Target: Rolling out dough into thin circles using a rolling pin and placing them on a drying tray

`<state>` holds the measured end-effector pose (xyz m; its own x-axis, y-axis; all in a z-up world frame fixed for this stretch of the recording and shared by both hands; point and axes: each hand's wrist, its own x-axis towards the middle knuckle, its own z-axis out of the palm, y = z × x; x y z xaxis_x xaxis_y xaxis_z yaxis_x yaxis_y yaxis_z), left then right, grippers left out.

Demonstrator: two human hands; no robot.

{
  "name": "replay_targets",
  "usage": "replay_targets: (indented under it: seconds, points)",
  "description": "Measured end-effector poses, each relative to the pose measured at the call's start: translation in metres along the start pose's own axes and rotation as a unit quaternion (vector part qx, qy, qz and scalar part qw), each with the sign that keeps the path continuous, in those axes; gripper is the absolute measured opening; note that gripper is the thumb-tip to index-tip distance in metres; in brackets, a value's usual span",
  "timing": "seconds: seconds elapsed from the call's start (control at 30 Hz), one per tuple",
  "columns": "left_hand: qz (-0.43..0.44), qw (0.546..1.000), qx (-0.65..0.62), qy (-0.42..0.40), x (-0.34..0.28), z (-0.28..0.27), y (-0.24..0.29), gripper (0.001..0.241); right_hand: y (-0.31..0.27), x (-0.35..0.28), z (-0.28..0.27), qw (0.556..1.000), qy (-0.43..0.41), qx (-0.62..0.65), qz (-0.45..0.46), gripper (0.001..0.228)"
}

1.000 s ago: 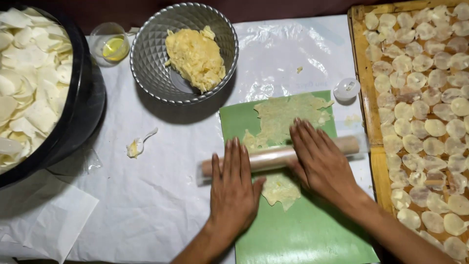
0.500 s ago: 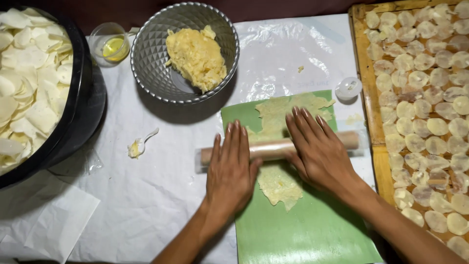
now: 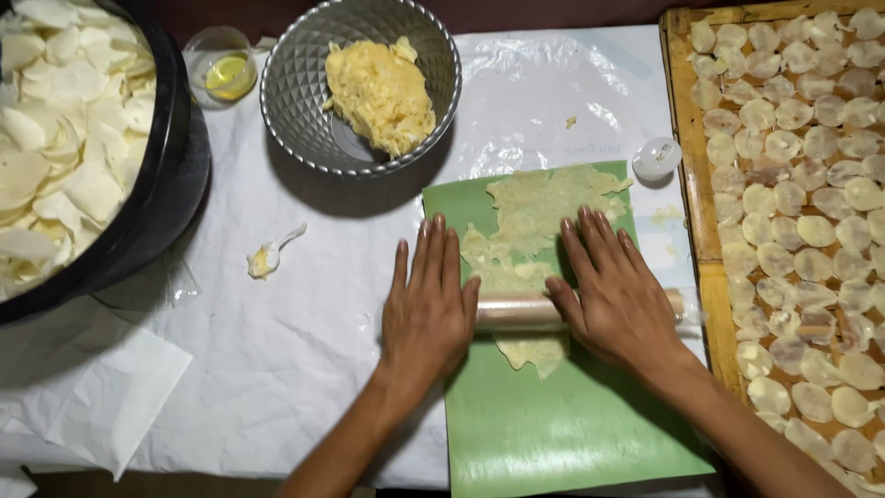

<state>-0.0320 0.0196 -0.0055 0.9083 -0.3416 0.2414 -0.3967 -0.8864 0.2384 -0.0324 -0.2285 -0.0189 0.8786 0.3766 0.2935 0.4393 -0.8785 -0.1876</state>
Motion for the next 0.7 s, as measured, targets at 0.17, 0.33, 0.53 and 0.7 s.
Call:
replay_targets:
  seconds: [0.17,0.33,0.53,0.7]
  points:
    - [0.02,1.0,0.004,-0.013,-0.059,-0.003,0.021,0.063,-0.026,-0.052,-0.01,0.999,-0.014,-0.021,-0.025,0.074]
    - [0.046,0.995,-0.045,-0.08,-0.127,-0.006,0.035,0.072,-0.038,-0.125,-0.022,0.991,-0.091,-0.017,-0.095,0.081]
    - [0.066,0.99,-0.123,-0.018,-0.115,-0.021,0.029,0.052,-0.012,-0.201,0.022,0.978,-0.035,-0.053,-0.198,0.06]
    - [0.16,0.985,-0.053,-0.023,-0.087,-0.022,0.024,0.049,-0.007,-0.202,0.022,0.987,-0.02,-0.039,-0.157,0.056]
